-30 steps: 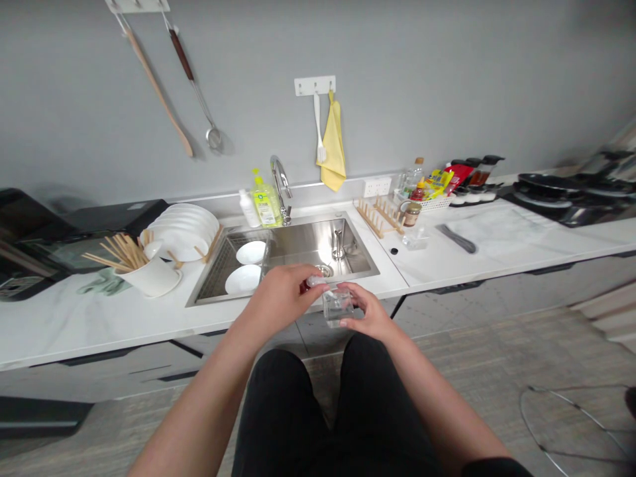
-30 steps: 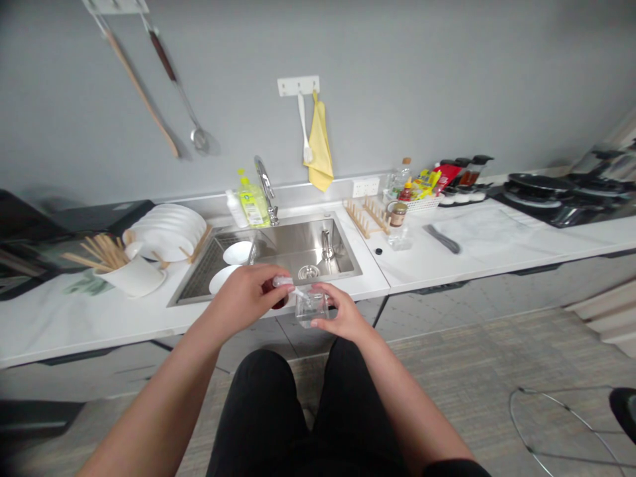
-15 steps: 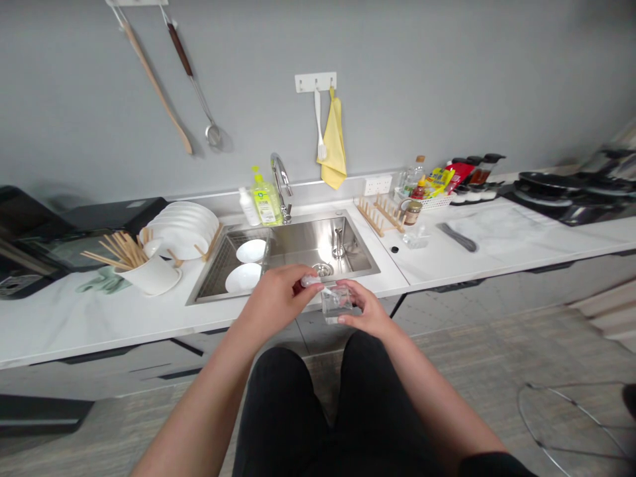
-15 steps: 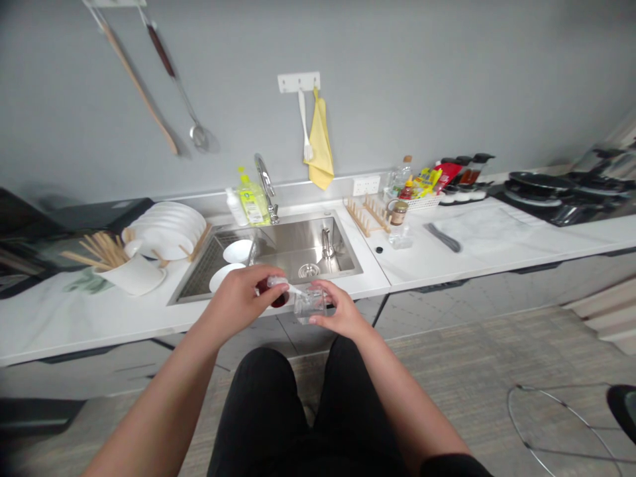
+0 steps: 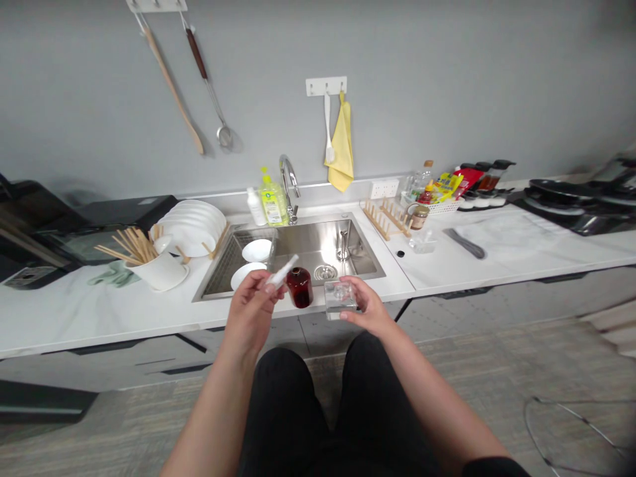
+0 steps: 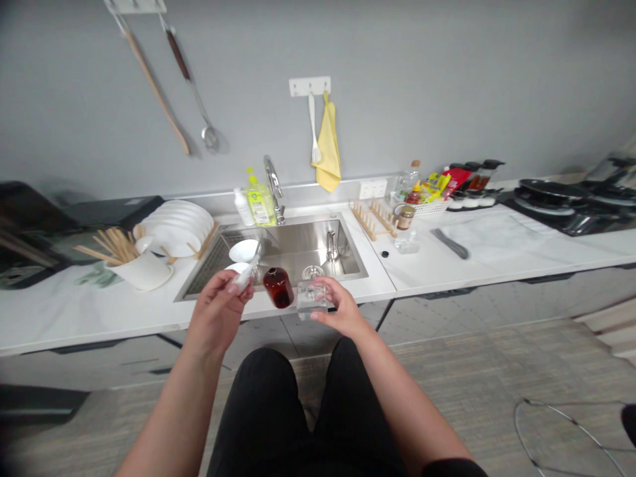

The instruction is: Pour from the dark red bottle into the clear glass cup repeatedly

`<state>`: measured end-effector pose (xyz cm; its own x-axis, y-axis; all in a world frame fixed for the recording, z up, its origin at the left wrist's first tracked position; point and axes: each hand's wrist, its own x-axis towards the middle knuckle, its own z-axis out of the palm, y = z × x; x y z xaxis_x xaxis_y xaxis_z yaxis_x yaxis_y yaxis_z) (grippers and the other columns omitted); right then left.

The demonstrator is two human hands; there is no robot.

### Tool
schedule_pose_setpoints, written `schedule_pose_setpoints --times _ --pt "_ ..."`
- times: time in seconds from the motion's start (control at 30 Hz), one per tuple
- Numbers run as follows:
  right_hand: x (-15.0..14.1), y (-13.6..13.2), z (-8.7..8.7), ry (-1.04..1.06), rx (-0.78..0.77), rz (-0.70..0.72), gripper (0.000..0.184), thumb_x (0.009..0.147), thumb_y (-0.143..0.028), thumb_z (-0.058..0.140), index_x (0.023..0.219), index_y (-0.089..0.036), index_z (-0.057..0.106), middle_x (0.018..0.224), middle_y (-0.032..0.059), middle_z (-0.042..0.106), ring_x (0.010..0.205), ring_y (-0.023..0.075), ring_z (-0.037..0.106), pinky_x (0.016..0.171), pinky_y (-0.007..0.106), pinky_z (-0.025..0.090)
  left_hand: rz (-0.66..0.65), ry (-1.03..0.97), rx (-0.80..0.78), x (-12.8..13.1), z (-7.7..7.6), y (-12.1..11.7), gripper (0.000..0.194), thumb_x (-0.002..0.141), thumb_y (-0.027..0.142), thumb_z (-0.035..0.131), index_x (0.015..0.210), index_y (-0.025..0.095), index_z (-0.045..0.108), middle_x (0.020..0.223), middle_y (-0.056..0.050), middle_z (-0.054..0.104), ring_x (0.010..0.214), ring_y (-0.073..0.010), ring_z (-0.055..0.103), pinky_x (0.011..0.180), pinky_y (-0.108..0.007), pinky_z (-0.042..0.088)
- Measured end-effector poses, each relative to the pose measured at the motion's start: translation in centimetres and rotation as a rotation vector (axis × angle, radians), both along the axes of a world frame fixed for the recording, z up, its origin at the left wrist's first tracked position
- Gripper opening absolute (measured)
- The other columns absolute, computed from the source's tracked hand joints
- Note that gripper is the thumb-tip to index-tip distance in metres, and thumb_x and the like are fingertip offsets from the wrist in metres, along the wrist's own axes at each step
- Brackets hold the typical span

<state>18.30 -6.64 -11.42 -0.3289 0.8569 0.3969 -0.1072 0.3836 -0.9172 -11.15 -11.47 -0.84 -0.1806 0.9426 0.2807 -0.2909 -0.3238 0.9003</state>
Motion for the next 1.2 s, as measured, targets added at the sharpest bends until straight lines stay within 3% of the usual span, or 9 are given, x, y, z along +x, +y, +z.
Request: schedule_pose_setpoints --times 0.17,0.27,0.37,0.53,0.63,0.87,1.03,1.2 --pt "1.4 0.7 0.9 -0.041 -0.004 -0.047 0.086 0.083 -0.057 0.101 0.153 -0.029 0.061 0.153 0.0163 0.071 0.118 0.0309 0.076 0.105 0.047 0.064 0.17 -0.116 0.003 -8.8 1.9 0.4 0.04 0.076 0.038 0.098 0.102 0.023 0.072 0.105 -0.005 0.081 0.092 -0.0181 0.075 0.084 -0.03 0.058" --pt "2.4 1.3 0.5 -0.049 -0.02 -0.091 0.086 0.082 -0.057 0.102 0.152 -0.03 0.061 0.151 0.0154 0.072 0.115 0.0302 0.076 0.103 0.047 0.065 0.354 -0.111 -0.031 -15.1 1.7 0.8 0.048 0.07 0.03 0.099 0.11 0.02 0.075 0.101 -0.004 0.08 0.094 -0.0191 0.075 0.083 -0.03 0.055" --pt "3.4 2.0 -0.2 -0.048 -0.021 -0.134 0.087 0.08 -0.058 0.103 0.15 -0.03 0.062 0.147 0.0151 0.073 0.118 0.0317 0.075 0.103 0.048 0.066 0.563 -0.038 -0.074 -21.2 -0.4 1.1 0.048 0.065 0.023 0.098 0.106 0.017 0.074 0.098 -0.003 0.081 0.094 -0.0207 0.075 0.081 -0.029 0.052" --pt "4.7 3.1 -1.5 -0.046 -0.027 -0.188 0.084 0.078 -0.057 0.103 0.147 -0.03 0.064 0.145 0.0147 0.073 0.121 0.0331 0.075 0.103 0.049 0.066 0.761 0.286 -0.122 -28.8 -5.6 1.1 0.048 0.061 0.034 0.1 0.091 0.018 0.066 0.076 0.004 0.07 0.071 -0.0159 0.062 0.067 -0.028 0.047" --pt "5.0 3.3 -2.0 -0.051 -0.046 -0.202 0.086 0.076 -0.058 0.104 0.147 -0.031 0.064 0.146 0.0143 0.072 0.12 0.0331 0.075 0.101 0.049 0.066 0.789 0.434 -0.201 -30.5 -7.2 0.6 0.05 0.058 0.041 0.1 0.088 0.021 0.065 0.07 0.007 0.067 0.065 -0.0163 0.059 0.063 -0.028 0.047" --pt "5.2 3.4 -2.9 -0.054 -0.07 -0.214 0.088 0.073 -0.059 0.106 0.146 -0.031 0.065 0.147 0.0139 0.072 0.109 0.0298 0.075 0.1 0.049 0.066 0.877 0.793 -0.592 -32.7 -8.4 -0.1 0.041 0.058 0.041 0.097 0.087 0.023 0.075 0.071 0.005 0.071 0.072 -0.0222 0.062 0.069 -0.027 0.038" --pt "5.3 3.2 -3.0 -0.067 -0.073 -0.218 0.087 0.073 -0.059 0.106 0.146 -0.03 0.065 0.146 0.0145 0.073 0.107 0.0294 0.075 0.1 0.05 0.067 0.842 0.912 -0.614 -34.4 -9.0 0.4 0.039 0.06 0.042 0.096 0.087 0.024 0.075 0.073 0.005 0.069 0.072 -0.0216 0.059 0.071 -0.027 0.038" --pt "5.3 3.0 -3.1 -0.072 -0.058 -0.222 0.088 0.074 -0.06 0.105 0.147 -0.03 0.065 0.146 0.015 0.075 0.115 0.0321 0.076 0.101 0.05 0.067 0.912 0.865 -0.553 -33.1 -8.6 0.8 0.035 0.061 0.037 0.093 0.082 0.024 0.069 0.066 0.005 0.062 0.069 -0.022 0.055 0.07 -0.028 0.035"
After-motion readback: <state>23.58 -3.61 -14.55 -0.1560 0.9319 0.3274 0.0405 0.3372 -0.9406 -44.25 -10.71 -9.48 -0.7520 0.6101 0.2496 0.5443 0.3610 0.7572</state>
